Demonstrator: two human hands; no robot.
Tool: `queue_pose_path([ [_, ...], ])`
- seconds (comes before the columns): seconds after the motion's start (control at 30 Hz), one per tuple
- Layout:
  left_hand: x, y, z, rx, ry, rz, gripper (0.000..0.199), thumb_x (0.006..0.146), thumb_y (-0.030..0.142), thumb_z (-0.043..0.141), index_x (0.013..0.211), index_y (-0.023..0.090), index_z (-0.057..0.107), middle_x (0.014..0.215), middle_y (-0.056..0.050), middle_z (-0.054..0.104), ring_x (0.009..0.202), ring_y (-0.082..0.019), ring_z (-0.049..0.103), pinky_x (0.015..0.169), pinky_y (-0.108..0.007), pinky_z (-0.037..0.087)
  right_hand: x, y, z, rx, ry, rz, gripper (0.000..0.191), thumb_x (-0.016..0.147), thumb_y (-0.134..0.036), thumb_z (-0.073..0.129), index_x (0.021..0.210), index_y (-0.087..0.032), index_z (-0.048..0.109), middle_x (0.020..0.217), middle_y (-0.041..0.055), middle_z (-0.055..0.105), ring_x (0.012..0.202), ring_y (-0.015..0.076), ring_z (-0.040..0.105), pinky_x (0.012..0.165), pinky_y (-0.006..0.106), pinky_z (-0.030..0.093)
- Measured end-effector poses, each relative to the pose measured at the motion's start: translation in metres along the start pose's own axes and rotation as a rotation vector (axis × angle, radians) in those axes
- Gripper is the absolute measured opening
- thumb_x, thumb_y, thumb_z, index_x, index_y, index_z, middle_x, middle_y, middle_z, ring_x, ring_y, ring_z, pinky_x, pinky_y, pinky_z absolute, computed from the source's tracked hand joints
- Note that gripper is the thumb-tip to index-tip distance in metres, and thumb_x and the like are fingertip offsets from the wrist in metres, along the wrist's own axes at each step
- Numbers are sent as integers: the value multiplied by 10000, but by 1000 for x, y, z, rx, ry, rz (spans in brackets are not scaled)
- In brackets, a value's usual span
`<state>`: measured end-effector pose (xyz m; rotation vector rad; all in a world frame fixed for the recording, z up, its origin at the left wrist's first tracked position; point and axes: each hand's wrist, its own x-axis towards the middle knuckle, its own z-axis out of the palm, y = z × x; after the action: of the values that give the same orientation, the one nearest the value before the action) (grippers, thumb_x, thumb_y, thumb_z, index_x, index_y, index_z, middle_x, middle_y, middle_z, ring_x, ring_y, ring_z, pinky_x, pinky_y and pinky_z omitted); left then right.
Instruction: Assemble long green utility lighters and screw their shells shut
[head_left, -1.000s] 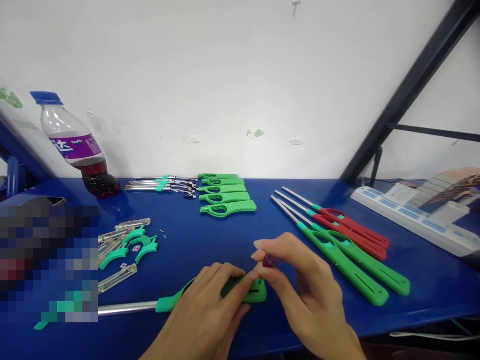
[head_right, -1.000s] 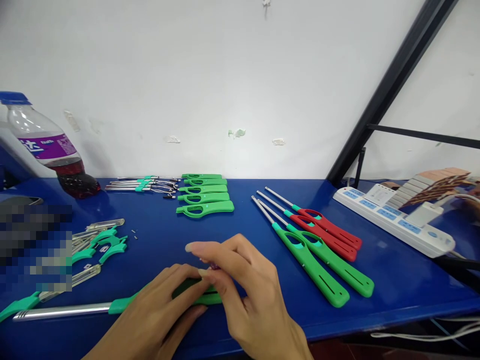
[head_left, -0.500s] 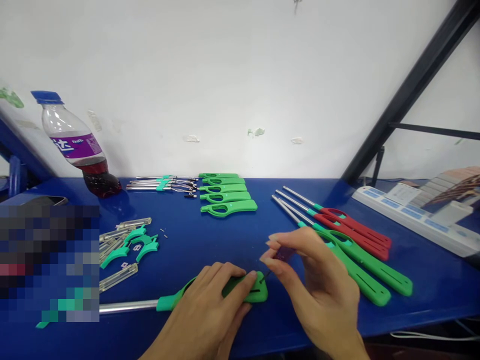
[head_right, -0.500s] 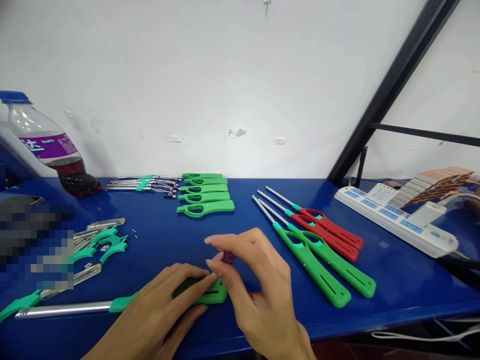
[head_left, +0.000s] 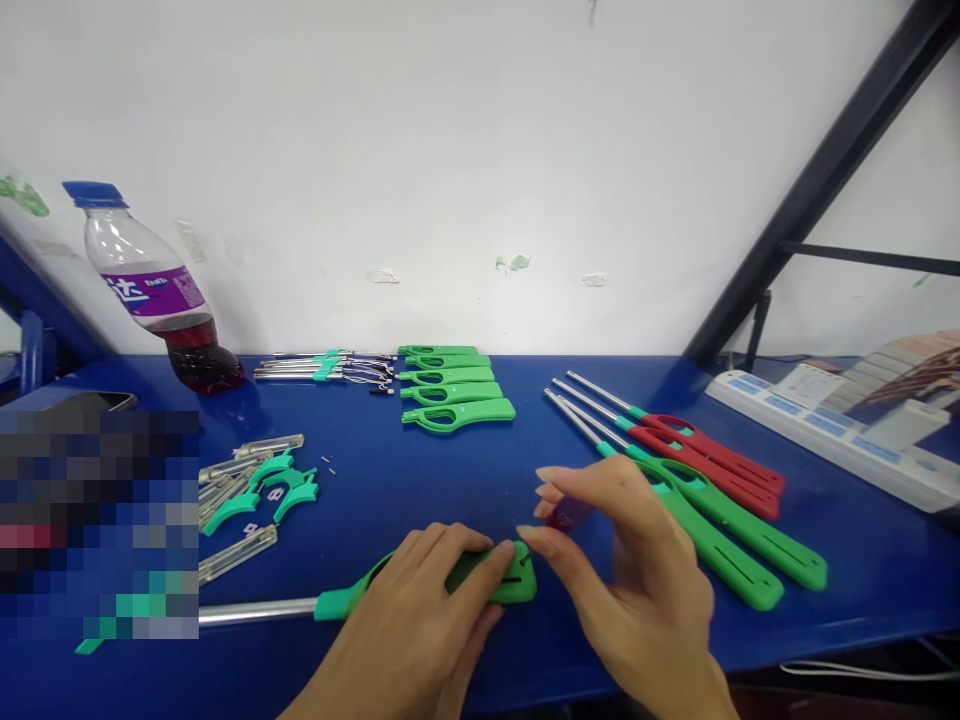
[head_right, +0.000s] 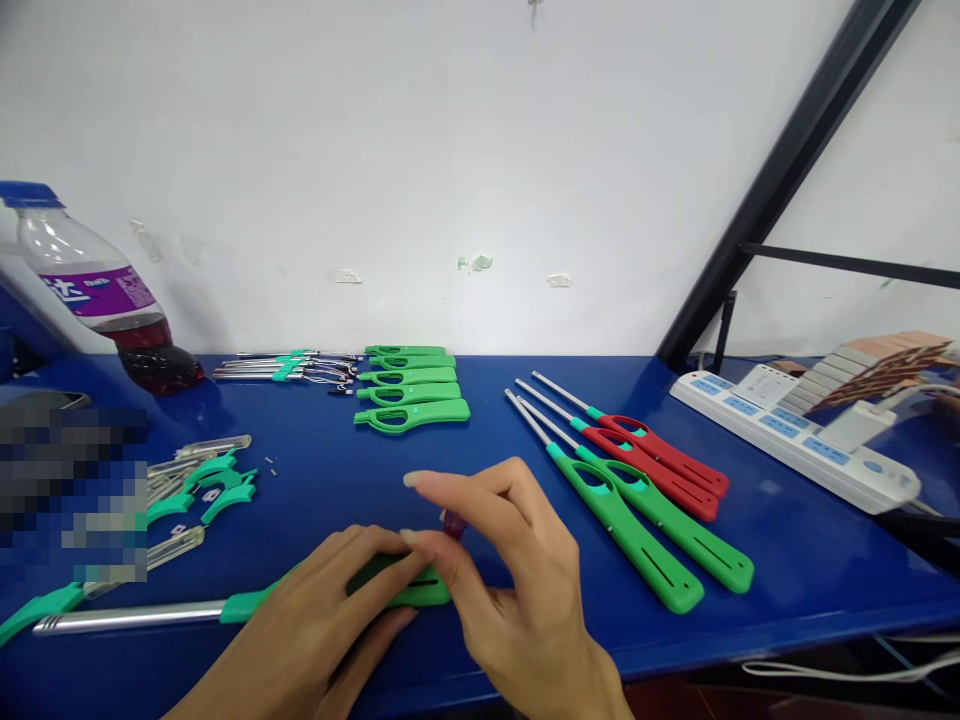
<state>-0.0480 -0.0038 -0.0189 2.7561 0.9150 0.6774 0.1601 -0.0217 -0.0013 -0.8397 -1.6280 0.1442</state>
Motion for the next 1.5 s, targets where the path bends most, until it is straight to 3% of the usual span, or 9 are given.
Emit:
queue_pose_path([
  [0.17,0,1,0,-2,12,3,448,1032,60,554,1435,251,599,1247,-64,726,1038,-262,703,886,-425,623,-2,-2,0,20,-125,39,612,1071,-34,468,1592,-351,509,1367,29,720,1203,187,715,1018,368,606],
  [0.33,0,1,0,4,-2,9,463,1027,58,562,1454,236,583,1238,-67,726,1016,-270,698,859,-426,622,-1,1,1,-5,-14,-25,617,982,4,655,1480,-359,622,1033,-9,724,868,156,688,775,302,618],
  [0.43,-1,1,0,6,-3,4,459,1037,58,550,1458,237,581,1233,-68,725,1014,-272,699,852,-431,620,-1,1,-1,-8,-26,-49,587,968,-31,711,1453,-355,640,991,0,690,836,167,656,734,312,615],
  [0.6,-2,0,1,-6,-7,5,459,1037,55,554,1456,242,579,1263,-69,714,1047,-277,695,885,-461,620,-3,-2,-1,6,-104,13,573,1074,-51,480,1560,-344,556,1400,54,699,1178,209,717,938,387,628],
  [0.8,-1,0,0,3,-22,9,464,1047,69,564,1483,227,565,1263,-70,718,1053,-273,695,888,-439,623,-4,2,0,15,82,-28,558,966,-13,698,1424,-331,662,1028,19,729,853,188,687,750,364,615],
  [1.0,0,0,1,-8,-5,10,448,1044,56,537,1458,224,577,1266,-70,711,1059,-276,687,890,-453,620,-3,-1,1,19,-90,-6,687,1044,-1,520,1632,-356,498,1350,35,719,1100,169,742,944,341,639],
  [1.2,-1,0,1,5,-16,-2,448,1059,85,552,1481,233,565,1259,-70,719,1041,-278,695,876,-447,617,-2,0,-2,-10,15,-51,656,963,20,690,1496,-361,643,1066,-24,694,906,123,666,807,260,603],
  [1.37,0,-1,2,-10,-3,-2,459,1035,65,557,1449,259,589,1266,-58,722,1060,-277,701,904,-452,616,-3,-2,-1,4,-75,-5,656,1042,12,509,1591,-347,543,1342,8,710,1095,136,720,911,294,616],
  [1.5,0,-1,2,-1,-3,1,451,1045,82,570,1465,246,580,1267,-66,724,1053,-275,700,889,-436,617,-2,-1,-1,-5,23,-27,642,982,28,654,1501,-348,633,1110,-14,717,920,132,694,819,288,602],
])
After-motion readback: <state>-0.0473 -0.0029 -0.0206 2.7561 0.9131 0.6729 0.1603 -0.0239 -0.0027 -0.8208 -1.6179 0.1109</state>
